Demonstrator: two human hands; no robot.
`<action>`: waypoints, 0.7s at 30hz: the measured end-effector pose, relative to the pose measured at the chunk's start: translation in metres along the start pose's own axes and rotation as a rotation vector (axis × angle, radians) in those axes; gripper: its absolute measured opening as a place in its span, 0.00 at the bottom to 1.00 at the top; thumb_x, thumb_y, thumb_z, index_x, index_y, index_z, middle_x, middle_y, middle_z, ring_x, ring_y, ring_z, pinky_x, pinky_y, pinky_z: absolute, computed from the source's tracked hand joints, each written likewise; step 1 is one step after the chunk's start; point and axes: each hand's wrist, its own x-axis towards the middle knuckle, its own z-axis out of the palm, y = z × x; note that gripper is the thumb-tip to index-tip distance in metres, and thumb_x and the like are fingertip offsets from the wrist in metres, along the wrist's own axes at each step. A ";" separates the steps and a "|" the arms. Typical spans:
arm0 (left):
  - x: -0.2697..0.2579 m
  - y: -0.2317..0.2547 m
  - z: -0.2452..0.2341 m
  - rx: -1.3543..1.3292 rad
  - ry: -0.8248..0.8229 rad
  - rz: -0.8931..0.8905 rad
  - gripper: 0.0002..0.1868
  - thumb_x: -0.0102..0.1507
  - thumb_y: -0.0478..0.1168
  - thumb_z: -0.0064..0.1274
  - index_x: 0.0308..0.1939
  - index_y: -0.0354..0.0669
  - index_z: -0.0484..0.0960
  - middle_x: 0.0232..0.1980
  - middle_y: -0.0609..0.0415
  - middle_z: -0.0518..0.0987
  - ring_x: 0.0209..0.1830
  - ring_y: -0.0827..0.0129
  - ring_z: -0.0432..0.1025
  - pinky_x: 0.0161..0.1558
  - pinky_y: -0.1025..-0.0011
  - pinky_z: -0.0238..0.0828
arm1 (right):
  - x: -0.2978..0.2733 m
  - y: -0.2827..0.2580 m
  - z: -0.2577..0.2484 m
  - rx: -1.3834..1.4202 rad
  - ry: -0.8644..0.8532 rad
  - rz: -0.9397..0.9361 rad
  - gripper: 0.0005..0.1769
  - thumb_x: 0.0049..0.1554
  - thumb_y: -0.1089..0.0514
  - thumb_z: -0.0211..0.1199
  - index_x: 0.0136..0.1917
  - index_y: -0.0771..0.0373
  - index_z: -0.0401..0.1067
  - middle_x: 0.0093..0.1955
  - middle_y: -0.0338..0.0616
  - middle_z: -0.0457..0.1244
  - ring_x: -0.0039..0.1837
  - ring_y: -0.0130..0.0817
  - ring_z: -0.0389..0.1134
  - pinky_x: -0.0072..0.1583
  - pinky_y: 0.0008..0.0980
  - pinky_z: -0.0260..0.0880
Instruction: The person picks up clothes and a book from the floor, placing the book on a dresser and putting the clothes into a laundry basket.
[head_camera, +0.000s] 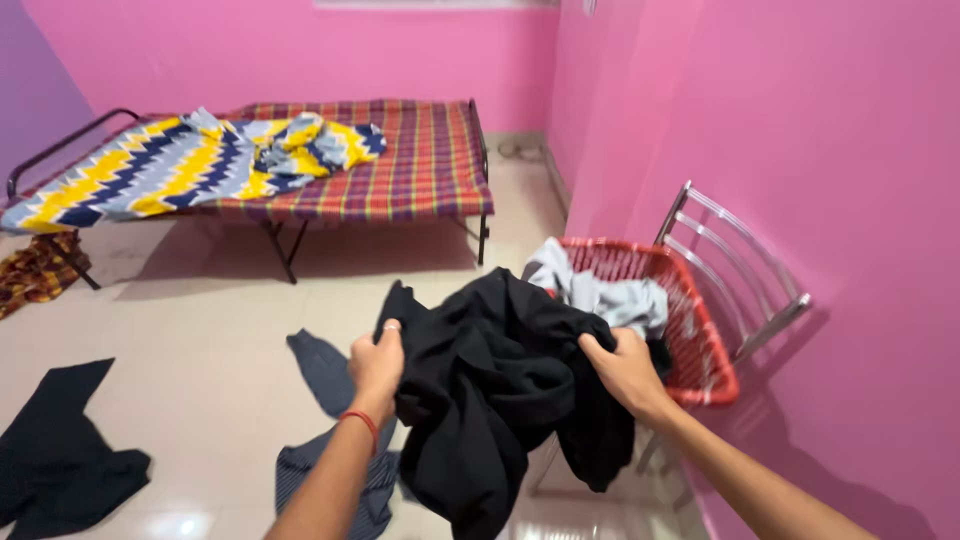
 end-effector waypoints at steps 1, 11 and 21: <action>-0.002 0.017 0.004 -0.011 0.008 0.005 0.25 0.62 0.54 0.54 0.46 0.34 0.85 0.46 0.37 0.83 0.51 0.47 0.77 0.53 0.55 0.70 | 0.013 -0.010 -0.012 -0.001 0.000 -0.015 0.23 0.57 0.49 0.62 0.37 0.75 0.71 0.27 0.45 0.61 0.33 0.27 0.60 0.38 0.37 0.64; -0.009 0.177 0.087 -0.232 0.047 0.221 0.23 0.63 0.53 0.51 0.44 0.34 0.84 0.44 0.39 0.85 0.49 0.50 0.80 0.52 0.57 0.72 | 0.122 -0.091 -0.132 0.093 0.192 -0.331 0.21 0.57 0.52 0.61 0.37 0.75 0.69 0.27 0.43 0.60 0.34 0.24 0.58 0.37 0.37 0.62; 0.012 0.274 0.236 -0.466 -0.074 0.501 0.31 0.60 0.32 0.48 0.68 0.37 0.63 0.62 0.39 0.72 0.58 0.55 0.67 0.56 0.59 0.65 | 0.169 -0.130 -0.170 0.160 0.433 -0.424 0.18 0.61 0.52 0.60 0.40 0.71 0.69 0.28 0.44 0.62 0.33 0.31 0.63 0.41 0.38 0.64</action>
